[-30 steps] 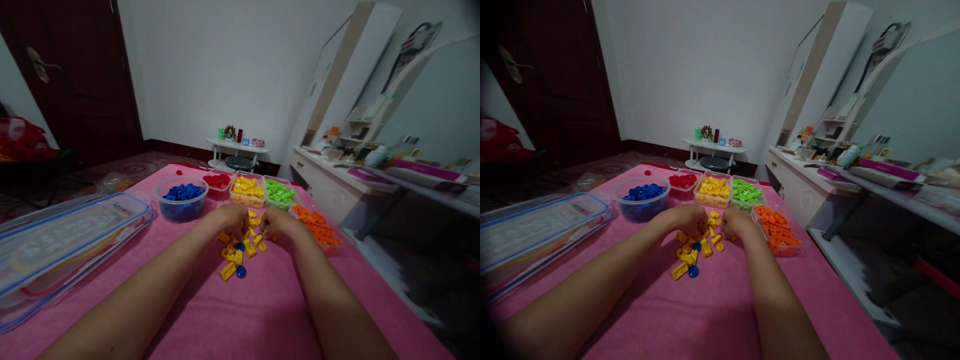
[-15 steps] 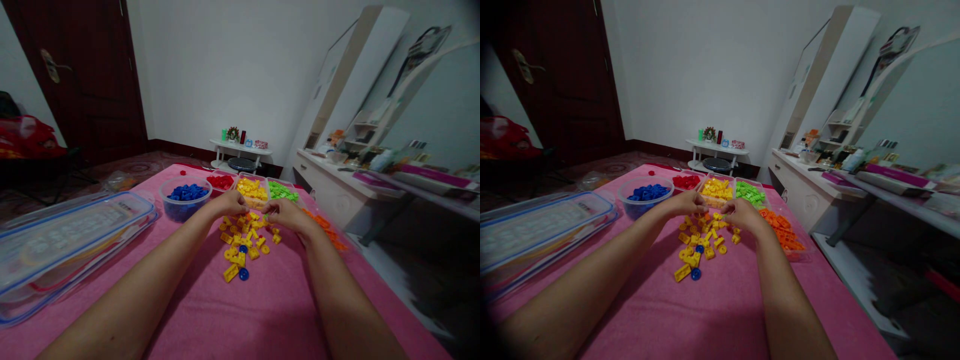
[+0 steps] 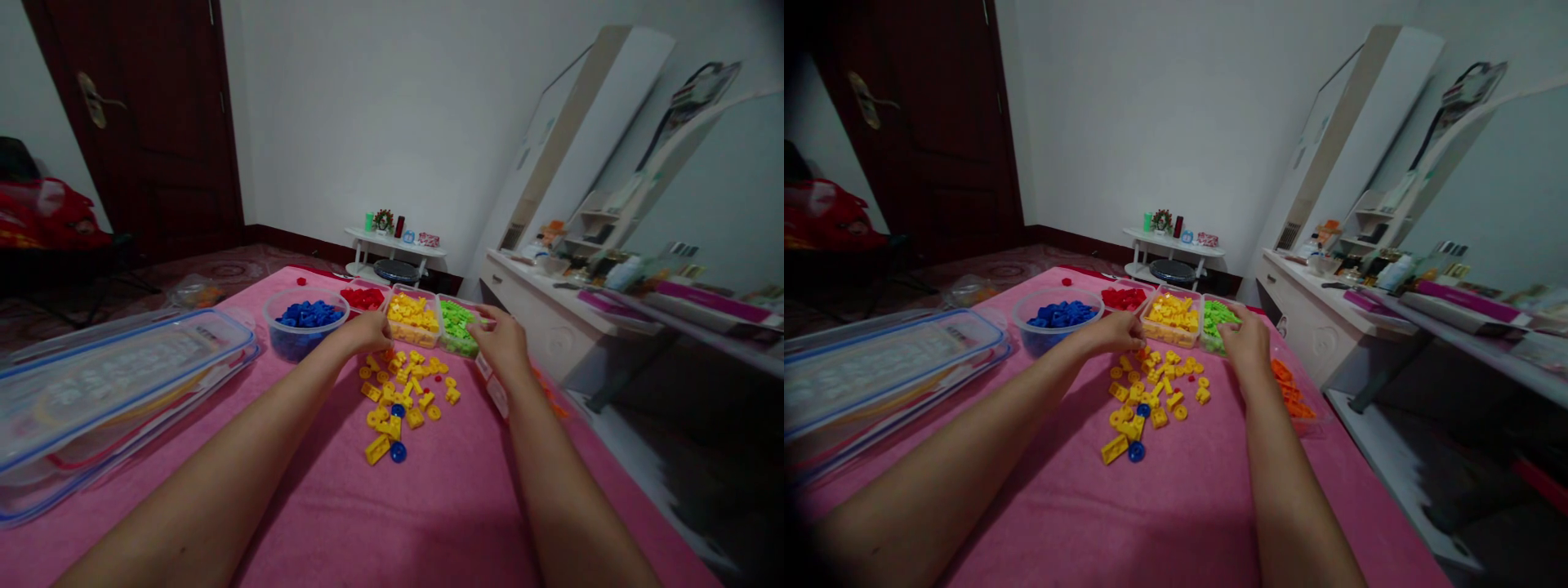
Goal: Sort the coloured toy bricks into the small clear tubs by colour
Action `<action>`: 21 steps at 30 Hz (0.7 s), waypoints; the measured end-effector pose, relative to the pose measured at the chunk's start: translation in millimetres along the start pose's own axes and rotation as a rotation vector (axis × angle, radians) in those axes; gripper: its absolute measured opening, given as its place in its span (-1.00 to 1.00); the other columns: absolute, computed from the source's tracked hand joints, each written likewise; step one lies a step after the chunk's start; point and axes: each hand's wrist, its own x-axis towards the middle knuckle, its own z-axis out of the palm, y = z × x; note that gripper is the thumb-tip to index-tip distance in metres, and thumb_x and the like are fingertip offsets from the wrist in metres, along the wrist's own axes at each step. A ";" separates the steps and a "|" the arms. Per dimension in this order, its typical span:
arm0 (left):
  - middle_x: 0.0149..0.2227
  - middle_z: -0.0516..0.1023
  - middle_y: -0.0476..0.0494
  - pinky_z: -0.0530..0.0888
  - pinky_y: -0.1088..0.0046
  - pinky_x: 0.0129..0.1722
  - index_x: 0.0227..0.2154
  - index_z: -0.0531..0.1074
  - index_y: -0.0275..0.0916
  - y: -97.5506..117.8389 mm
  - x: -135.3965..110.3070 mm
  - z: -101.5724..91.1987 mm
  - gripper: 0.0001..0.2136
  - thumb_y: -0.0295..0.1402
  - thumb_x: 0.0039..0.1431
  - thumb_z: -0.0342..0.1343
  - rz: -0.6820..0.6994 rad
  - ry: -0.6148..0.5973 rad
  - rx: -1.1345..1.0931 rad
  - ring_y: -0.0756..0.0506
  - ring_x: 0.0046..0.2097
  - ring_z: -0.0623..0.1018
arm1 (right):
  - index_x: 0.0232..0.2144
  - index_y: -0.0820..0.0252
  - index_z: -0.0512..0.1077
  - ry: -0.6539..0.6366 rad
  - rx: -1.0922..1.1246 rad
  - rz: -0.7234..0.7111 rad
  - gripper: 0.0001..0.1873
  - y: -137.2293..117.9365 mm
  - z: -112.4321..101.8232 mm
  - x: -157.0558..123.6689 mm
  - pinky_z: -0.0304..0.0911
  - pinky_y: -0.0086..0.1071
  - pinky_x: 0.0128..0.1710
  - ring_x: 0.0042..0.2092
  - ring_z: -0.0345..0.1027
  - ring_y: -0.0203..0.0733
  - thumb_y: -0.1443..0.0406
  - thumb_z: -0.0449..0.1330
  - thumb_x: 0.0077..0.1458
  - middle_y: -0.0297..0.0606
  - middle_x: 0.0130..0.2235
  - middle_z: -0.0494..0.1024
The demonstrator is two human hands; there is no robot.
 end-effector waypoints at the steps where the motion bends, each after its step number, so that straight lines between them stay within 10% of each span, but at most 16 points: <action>1: -0.39 0.60 -0.15 0.29 0.61 -0.50 -0.36 0.60 -0.32 0.2 -0.9 -0.1 -0.80 -0.47 -0.07 0.11 0.000 -0.011 0.020 -0.01 -0.39 0.50 | -0.10 0.25 0.49 -0.027 0.014 -0.015 -0.58 -2.8 2.4 -1.4 0.32 -0.34 -0.19 -0.29 0.45 -0.20 0.32 0.19 -0.08 -0.13 -0.13 0.57; 9: -0.36 0.62 -0.19 0.33 0.61 -0.47 -0.37 0.60 -0.33 4.7 -7.1 -1.2 -0.79 -0.46 -0.15 0.20 -0.013 -0.099 0.050 -0.02 -0.40 0.51 | -0.44 0.25 0.53 -0.985 -0.068 -0.065 -0.84 -31.9 24.3 -32.3 0.19 -0.54 -0.51 -0.45 0.41 -0.30 0.42 0.25 -0.20 -0.29 -0.45 0.57; 17: -0.46 0.61 -0.05 0.36 0.57 -0.44 -0.40 0.62 -0.22 27.9 -14.1 7.1 -0.77 -0.32 -0.24 0.34 0.160 -0.534 0.039 0.00 -0.46 0.47 | -0.44 0.19 0.53 -1.030 -0.403 -0.134 -0.86 -52.4 20.2 -44.3 0.08 -0.51 -0.56 -0.49 0.38 -0.28 0.35 0.19 -0.13 -0.25 -0.47 0.57; 21: -0.40 0.62 -0.10 0.38 0.54 -0.42 -0.41 0.62 -0.20 52.4 -23.3 12.5 -0.69 -0.32 -0.36 0.40 0.179 -0.494 0.303 -0.06 -0.42 0.51 | -0.41 0.18 0.54 -0.997 -0.445 -0.147 -0.82 -55.3 20.0 -45.8 0.11 -0.48 -0.53 -0.46 0.40 -0.24 0.34 0.17 -0.12 -0.21 -0.44 0.57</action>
